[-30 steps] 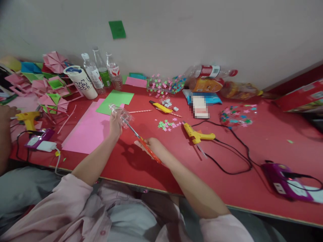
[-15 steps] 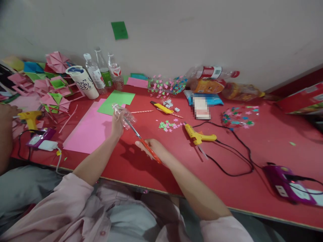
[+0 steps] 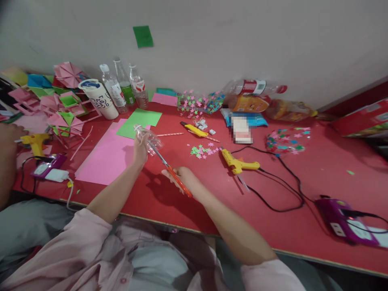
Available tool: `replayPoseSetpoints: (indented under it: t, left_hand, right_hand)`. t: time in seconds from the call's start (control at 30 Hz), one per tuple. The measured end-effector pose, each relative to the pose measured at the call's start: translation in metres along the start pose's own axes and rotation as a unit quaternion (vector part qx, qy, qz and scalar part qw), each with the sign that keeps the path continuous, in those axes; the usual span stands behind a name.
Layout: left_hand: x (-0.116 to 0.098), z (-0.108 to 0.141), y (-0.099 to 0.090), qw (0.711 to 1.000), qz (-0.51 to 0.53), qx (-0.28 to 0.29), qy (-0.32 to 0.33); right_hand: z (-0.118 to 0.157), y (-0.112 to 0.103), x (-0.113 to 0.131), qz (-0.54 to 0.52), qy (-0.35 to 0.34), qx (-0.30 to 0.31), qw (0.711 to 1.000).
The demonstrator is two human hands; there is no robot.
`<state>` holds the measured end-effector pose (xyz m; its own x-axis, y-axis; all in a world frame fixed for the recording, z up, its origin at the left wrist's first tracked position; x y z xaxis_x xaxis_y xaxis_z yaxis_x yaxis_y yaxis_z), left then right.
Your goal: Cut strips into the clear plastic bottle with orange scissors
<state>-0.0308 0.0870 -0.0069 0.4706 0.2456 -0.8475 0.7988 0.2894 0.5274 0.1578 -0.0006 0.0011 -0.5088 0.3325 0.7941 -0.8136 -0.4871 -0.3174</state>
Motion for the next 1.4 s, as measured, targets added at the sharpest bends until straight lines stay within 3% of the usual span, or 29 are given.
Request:
replayPoseSetpoints:
  t: [0.1, 0.33, 0.77, 1.1, 1.4]
  left_hand:
    - [0.001, -0.001, -0.002, 1.0, -0.012, 0.0, 0.006]
    - [-0.003, -0.002, -0.005, 0.998, -0.062, -0.018, 0.026]
    - [-0.004, 0.005, 0.005, 0.998, -0.057, 0.025, -0.005]
    - [0.0, 0.002, 0.005, 1.0, -0.027, 0.008, -0.008]
    - [-0.004, 0.002, 0.007, 0.999, -0.039, 0.018, 0.007]
  right_hand:
    - [0.001, 0.001, 0.001, -0.021, 0.005, 0.012, 1.0]
    - [0.002, -0.001, 0.006, 0.038, -0.088, 0.023, 0.995]
    - [0.002, -0.002, 0.005, 0.015, -0.08, 0.03, 0.996]
    - [0.0, -0.001, 0.003, 0.002, -0.047, -0.016, 0.999]
    - [0.002, 0.0, 0.005, -0.019, -0.059, 0.016, 0.998]
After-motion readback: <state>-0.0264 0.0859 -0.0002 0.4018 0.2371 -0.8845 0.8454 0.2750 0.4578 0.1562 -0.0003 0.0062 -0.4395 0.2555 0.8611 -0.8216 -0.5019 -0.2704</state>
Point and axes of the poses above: each hand's wrist, its own z-axis away from the middle knuckle, its own y-axis out of the palm, x = y × z, the point moved 5 cm from there along -z, towards the middle knuckle, and after that the axes turned 2 degrees about -y, right-handed, at the moved point
